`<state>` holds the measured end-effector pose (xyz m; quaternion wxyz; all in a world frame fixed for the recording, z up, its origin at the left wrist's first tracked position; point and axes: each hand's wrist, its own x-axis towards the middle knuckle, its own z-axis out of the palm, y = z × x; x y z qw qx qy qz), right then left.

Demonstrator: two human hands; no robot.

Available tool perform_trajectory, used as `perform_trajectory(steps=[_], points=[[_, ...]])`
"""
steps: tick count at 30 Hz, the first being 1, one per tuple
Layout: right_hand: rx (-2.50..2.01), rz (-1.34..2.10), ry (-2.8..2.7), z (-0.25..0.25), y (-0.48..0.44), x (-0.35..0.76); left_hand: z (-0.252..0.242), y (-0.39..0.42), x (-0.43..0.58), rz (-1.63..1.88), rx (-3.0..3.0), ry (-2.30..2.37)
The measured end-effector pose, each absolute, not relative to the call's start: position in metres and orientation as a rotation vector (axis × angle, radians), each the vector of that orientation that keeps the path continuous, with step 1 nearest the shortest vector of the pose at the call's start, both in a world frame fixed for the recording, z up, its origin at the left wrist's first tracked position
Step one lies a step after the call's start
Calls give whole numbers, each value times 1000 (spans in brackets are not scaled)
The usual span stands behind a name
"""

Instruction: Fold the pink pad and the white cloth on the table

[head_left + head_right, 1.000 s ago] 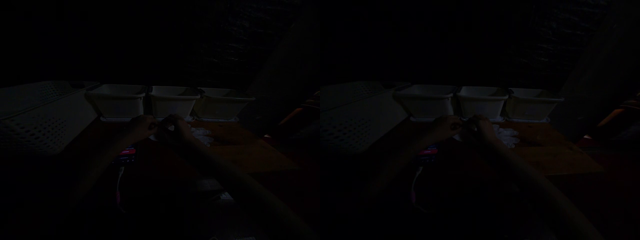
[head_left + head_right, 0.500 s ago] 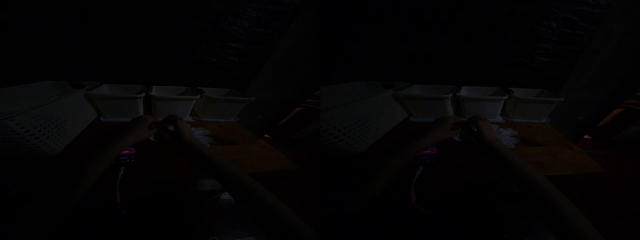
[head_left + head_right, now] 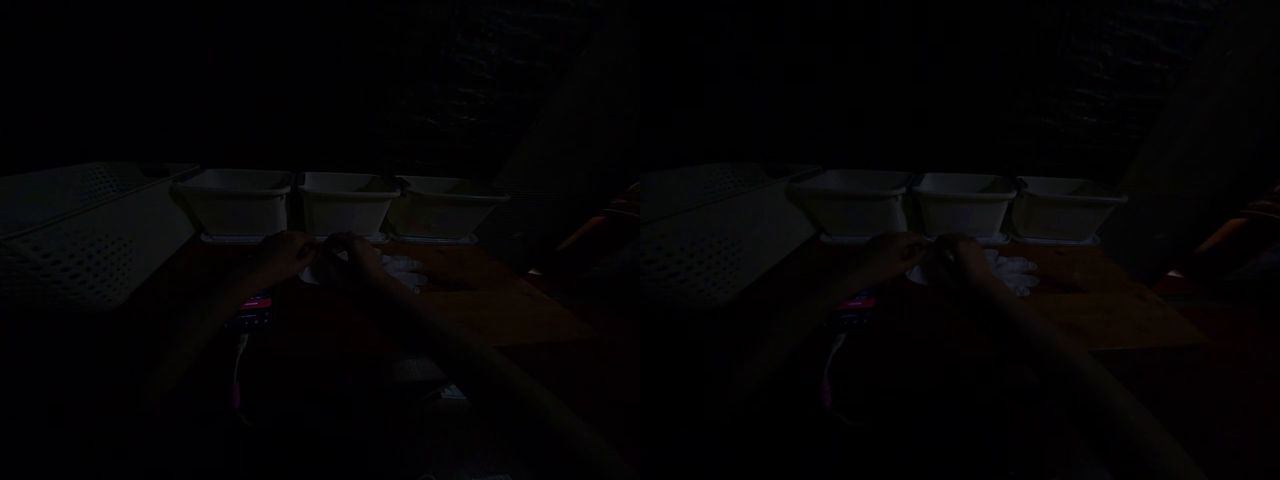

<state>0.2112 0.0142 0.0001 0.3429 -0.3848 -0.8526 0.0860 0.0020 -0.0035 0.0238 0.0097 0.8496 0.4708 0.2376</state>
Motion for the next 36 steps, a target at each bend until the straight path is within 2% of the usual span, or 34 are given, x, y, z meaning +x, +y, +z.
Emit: perform_trajectory(steps=[15,22,36], points=[[-1124,166,-2128,1,12,212,29,-10,3,691,2639,1489],[-947,216,-2167,-2,15,212,29,-10,4,694,2661,1486],[-946,234,-2161,-2,14,211,28,-7,4,801,2691,1444]])
